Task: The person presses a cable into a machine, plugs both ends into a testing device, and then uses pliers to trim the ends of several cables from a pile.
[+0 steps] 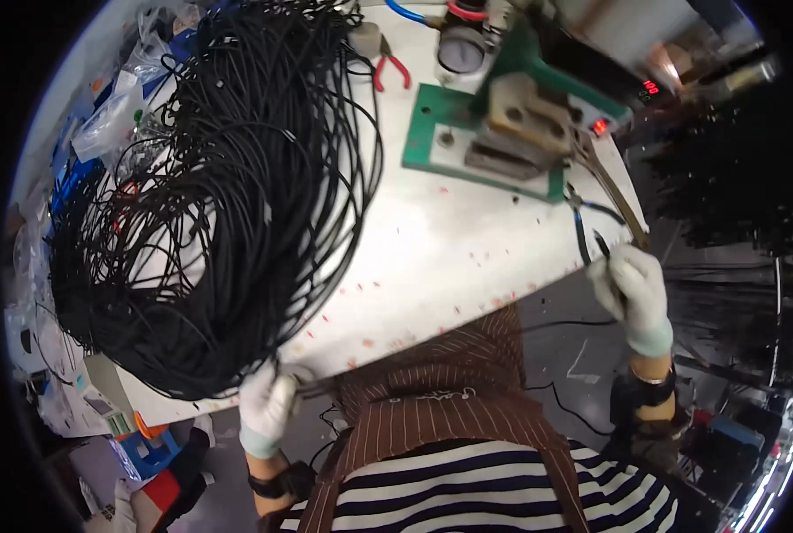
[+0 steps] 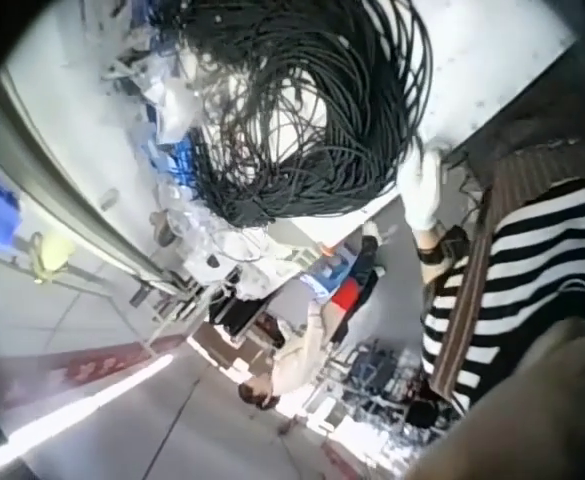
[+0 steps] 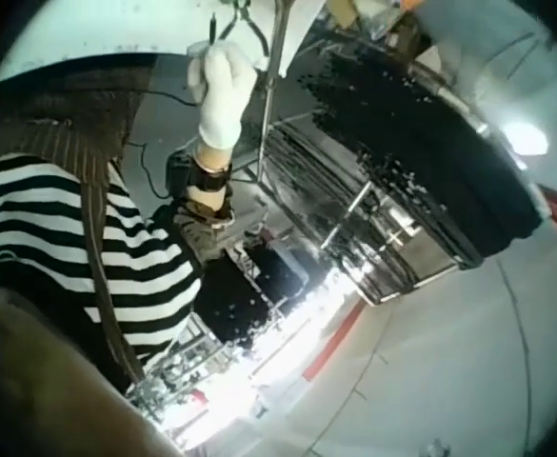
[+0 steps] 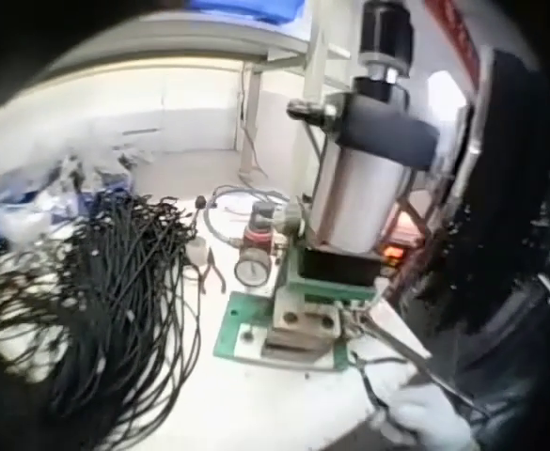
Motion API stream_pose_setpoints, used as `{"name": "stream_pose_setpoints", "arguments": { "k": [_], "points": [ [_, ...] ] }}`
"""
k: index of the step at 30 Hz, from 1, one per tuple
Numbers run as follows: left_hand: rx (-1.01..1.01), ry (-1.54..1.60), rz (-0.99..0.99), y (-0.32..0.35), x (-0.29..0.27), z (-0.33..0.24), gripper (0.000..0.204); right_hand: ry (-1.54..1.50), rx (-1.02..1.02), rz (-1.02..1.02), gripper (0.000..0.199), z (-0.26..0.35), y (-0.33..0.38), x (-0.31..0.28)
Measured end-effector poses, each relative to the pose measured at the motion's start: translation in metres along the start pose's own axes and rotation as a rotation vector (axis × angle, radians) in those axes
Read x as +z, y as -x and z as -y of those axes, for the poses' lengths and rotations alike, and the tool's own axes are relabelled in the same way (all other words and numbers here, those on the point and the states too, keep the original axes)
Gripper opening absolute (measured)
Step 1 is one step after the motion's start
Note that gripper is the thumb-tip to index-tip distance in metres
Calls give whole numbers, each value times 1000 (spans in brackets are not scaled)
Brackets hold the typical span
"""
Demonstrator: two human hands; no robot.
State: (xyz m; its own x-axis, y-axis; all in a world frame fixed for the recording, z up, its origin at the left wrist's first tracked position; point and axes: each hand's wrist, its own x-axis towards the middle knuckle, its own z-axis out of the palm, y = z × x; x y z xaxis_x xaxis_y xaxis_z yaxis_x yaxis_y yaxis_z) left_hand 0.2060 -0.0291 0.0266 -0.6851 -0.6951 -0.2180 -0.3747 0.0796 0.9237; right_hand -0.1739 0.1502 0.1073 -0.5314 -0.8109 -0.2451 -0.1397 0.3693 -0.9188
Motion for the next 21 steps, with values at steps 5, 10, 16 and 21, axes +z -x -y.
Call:
{"name": "stream_pose_setpoints", "arguments": {
  "k": [5, 10, 16, 21],
  "points": [
    [-67, 189, -268, 0, 20, 10, 34, -41, -226, -81, 31, -23, -1, 26],
    [40, 235, -304, -2, 26, 7, 31, -220, -273, 40, 28, -22, 9, 28],
    [73, 258, -315, 8, 24, 14, 29, -212, -216, 137, 27, -24, 14, 46],
    [65, 276, -336, 8, 24, 17, 30, 390, -542, -51, 27, -29, -29, 68]
  ]
}}
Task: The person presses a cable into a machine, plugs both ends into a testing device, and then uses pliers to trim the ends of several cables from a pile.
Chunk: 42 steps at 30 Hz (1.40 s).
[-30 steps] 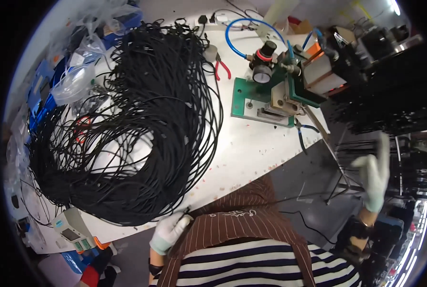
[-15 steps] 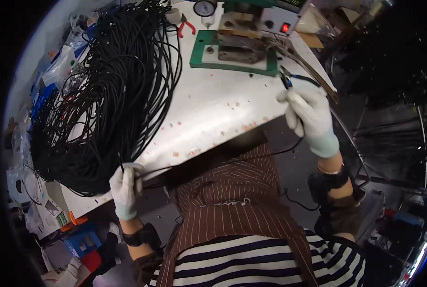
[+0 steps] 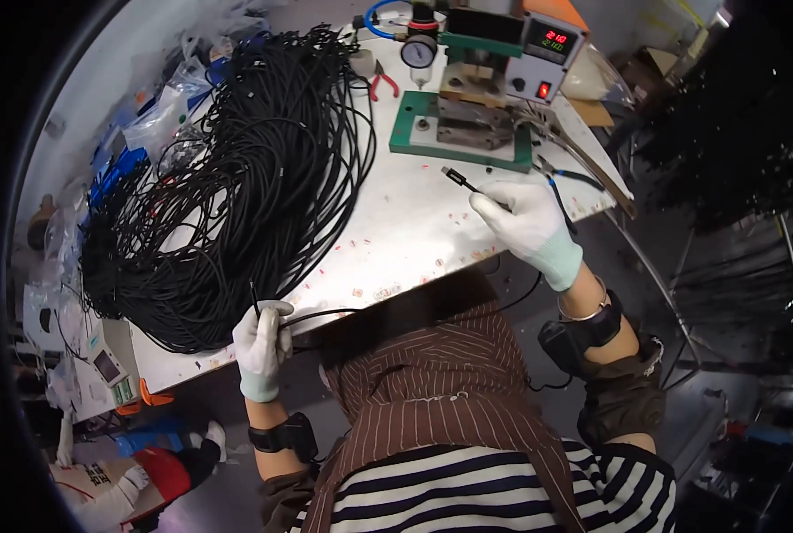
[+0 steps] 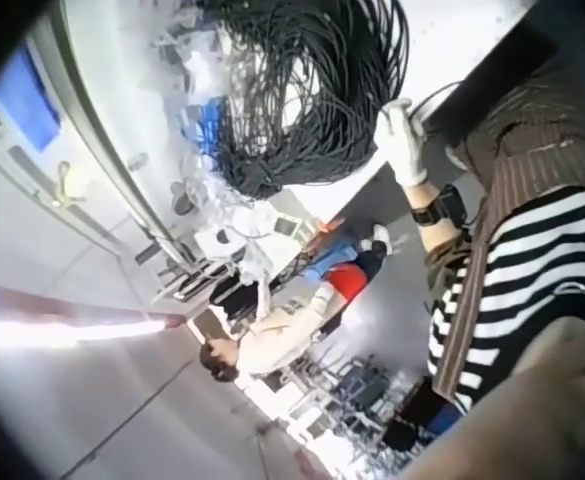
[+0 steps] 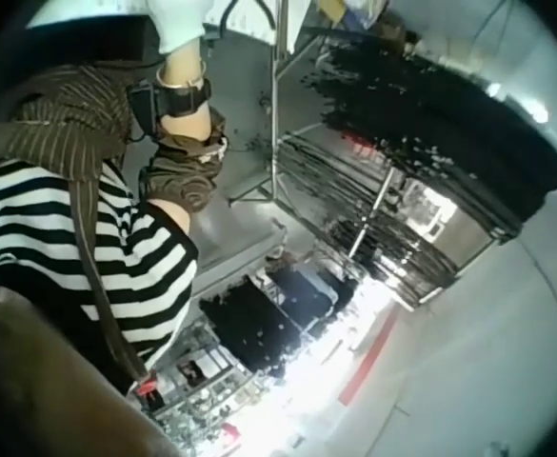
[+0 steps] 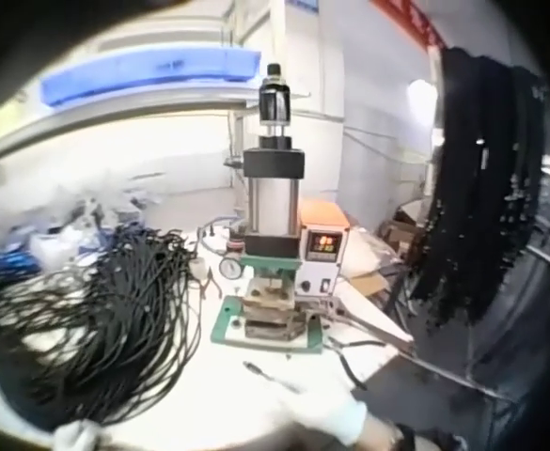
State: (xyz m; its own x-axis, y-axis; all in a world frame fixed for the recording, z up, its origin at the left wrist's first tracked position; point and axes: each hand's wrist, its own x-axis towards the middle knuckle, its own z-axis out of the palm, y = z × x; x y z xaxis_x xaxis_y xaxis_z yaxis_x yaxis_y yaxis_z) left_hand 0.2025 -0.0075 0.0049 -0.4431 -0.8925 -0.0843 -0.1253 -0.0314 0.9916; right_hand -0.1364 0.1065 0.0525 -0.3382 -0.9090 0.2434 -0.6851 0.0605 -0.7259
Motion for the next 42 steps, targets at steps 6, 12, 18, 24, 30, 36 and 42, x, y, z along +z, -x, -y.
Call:
{"name": "stream_pose_setpoints", "arguments": {
  "k": [6, 12, 18, 24, 30, 36, 42],
  "points": [
    [51, 23, -35, 2, 0, 6, 30, 75, 126, -97, 28, -6, -52, 10],
    [57, 20, -78, 6, 1, 11, 29, -21, 220, -106, 30, -24, -69, 14],
    [81, 17, -88, 4, 2, 12, 29, -45, 285, -85, 30, -22, -73, 17],
    [111, 14, -93, -12, 8, 10, 25, -57, 324, -60, 31, -26, -84, 15],
    [-15, 26, -95, 9, -7, 13, 15, -173, 200, -237, 20, -57, -74, 51],
    [130, -146, -42, 10, -7, -2, 15, -228, 509, -100, 24, -12, -63, 32],
    [231, -158, -15, 8, -5, 2, 15, 203, 95, -272, 22, -15, -48, 32]
  ]
}}
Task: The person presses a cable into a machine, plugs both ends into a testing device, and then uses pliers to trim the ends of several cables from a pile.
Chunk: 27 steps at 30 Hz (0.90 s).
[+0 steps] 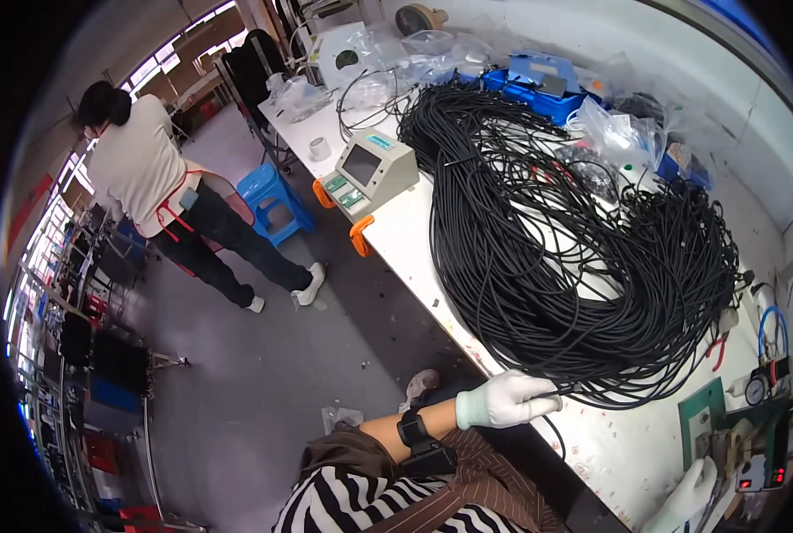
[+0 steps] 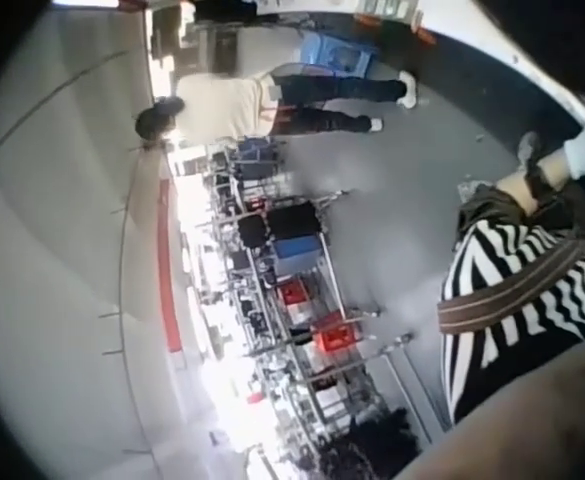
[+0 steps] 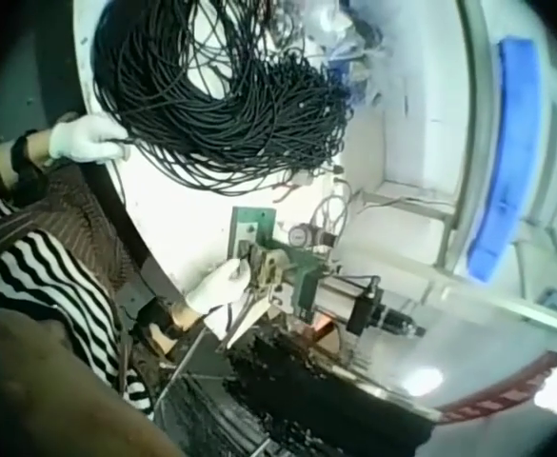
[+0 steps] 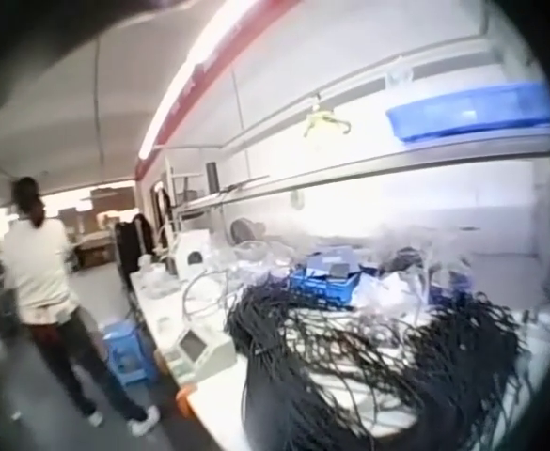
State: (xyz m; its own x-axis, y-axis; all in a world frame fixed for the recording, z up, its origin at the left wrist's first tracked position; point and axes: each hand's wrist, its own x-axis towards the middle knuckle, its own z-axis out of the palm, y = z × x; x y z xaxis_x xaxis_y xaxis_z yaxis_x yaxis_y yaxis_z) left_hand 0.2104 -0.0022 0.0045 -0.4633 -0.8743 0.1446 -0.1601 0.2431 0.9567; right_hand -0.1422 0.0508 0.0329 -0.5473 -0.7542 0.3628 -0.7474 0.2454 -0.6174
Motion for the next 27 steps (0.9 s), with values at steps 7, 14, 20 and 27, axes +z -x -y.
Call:
{"name": "stream_pose_setpoints", "arguments": {
  "k": [7, 14, 20, 27],
  "points": [
    [28, 48, -26, -7, 3, -2, 14, 190, -296, -70, 24, 31, 11, -5],
    [53, 46, -59, -4, 6, 2, 15, 213, -291, -64, 22, 31, 10, -5],
    [131, 21, -73, -3, 9, 8, 15, 248, -264, -41, 22, 44, 11, -9],
    [119, -2, -72, -8, 7, 11, 14, 223, -242, -38, 22, 45, 8, -7]
  ]
}}
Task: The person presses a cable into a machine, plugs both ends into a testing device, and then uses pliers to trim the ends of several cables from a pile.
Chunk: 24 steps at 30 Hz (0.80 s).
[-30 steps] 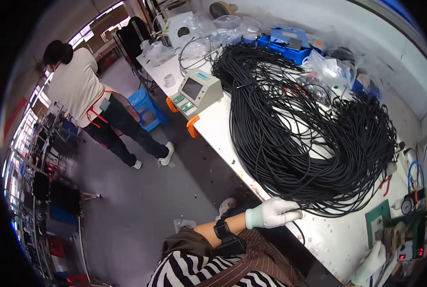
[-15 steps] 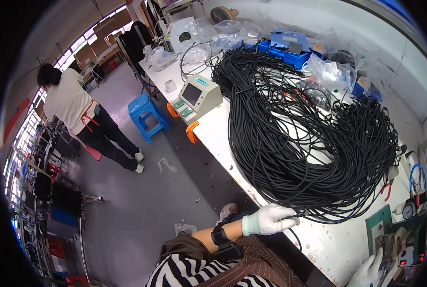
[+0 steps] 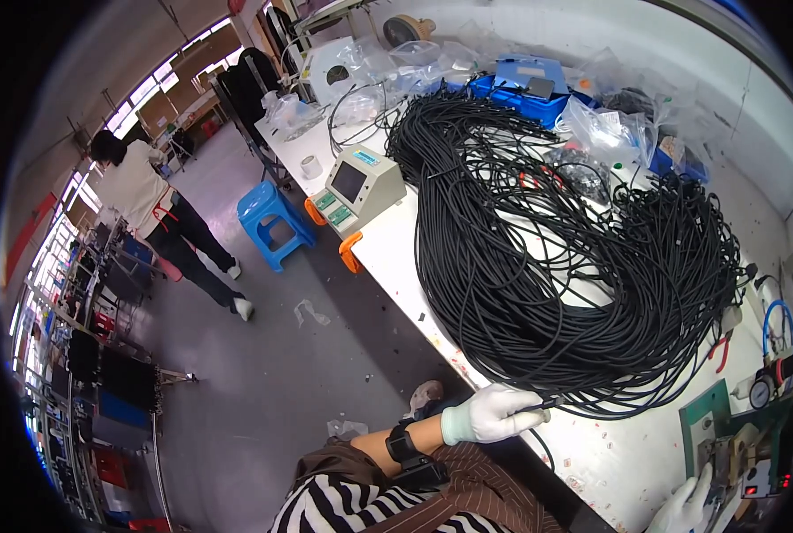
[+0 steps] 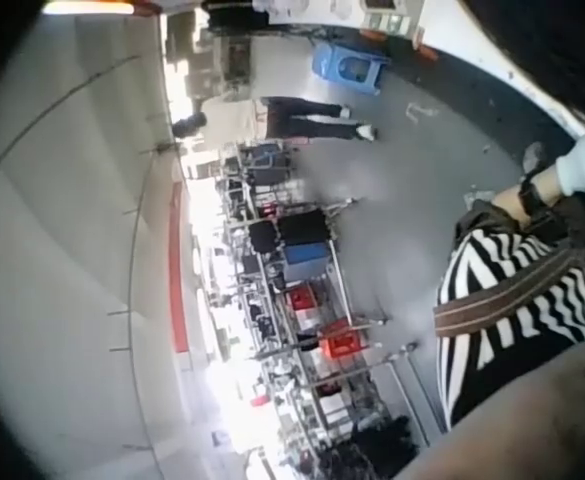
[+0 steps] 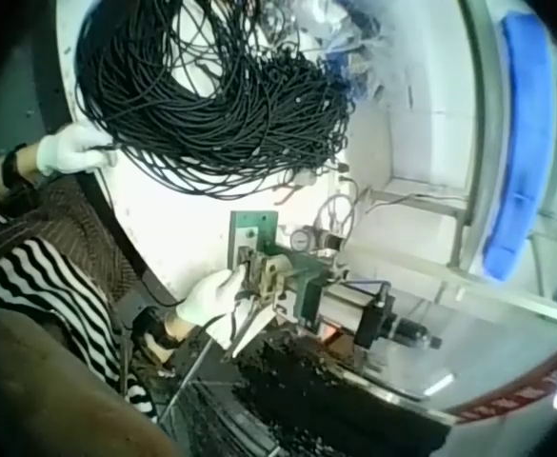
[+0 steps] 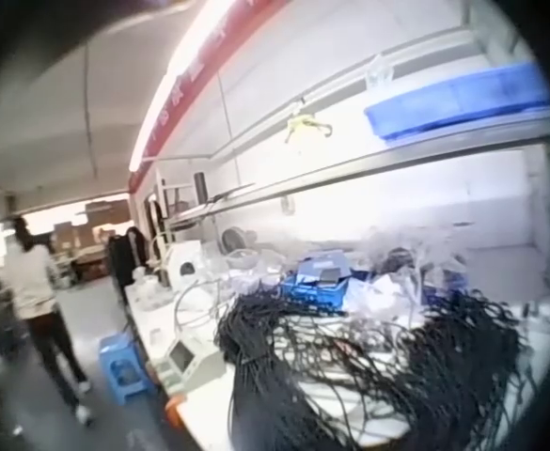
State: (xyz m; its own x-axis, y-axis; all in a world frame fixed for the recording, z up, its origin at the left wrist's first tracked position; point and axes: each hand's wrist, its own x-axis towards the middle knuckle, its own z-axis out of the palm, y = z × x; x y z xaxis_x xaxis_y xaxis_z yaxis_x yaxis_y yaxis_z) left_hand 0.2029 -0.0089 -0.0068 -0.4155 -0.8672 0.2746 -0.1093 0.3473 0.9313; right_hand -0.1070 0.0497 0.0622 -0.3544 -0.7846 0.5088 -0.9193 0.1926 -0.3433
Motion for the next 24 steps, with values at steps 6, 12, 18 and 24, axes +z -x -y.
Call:
{"name": "stream_pose_setpoints", "arguments": {
  "k": [6, 12, 18, 24],
  "points": [
    [5, -8, -30, 7, 0, -5, 14, -54, -13, 2, 23, -1, 1, 1],
    [23, 26, -11, 7, 5, -4, 14, -57, 95, 42, 24, -6, 6, -3],
    [-78, -53, 28, 6, 4, -2, 17, -153, 68, -49, 30, -63, 21, 23],
    [-95, -47, -99, 11, 2, 2, 18, -328, 149, 86, 30, -35, 9, 26]
  ]
}}
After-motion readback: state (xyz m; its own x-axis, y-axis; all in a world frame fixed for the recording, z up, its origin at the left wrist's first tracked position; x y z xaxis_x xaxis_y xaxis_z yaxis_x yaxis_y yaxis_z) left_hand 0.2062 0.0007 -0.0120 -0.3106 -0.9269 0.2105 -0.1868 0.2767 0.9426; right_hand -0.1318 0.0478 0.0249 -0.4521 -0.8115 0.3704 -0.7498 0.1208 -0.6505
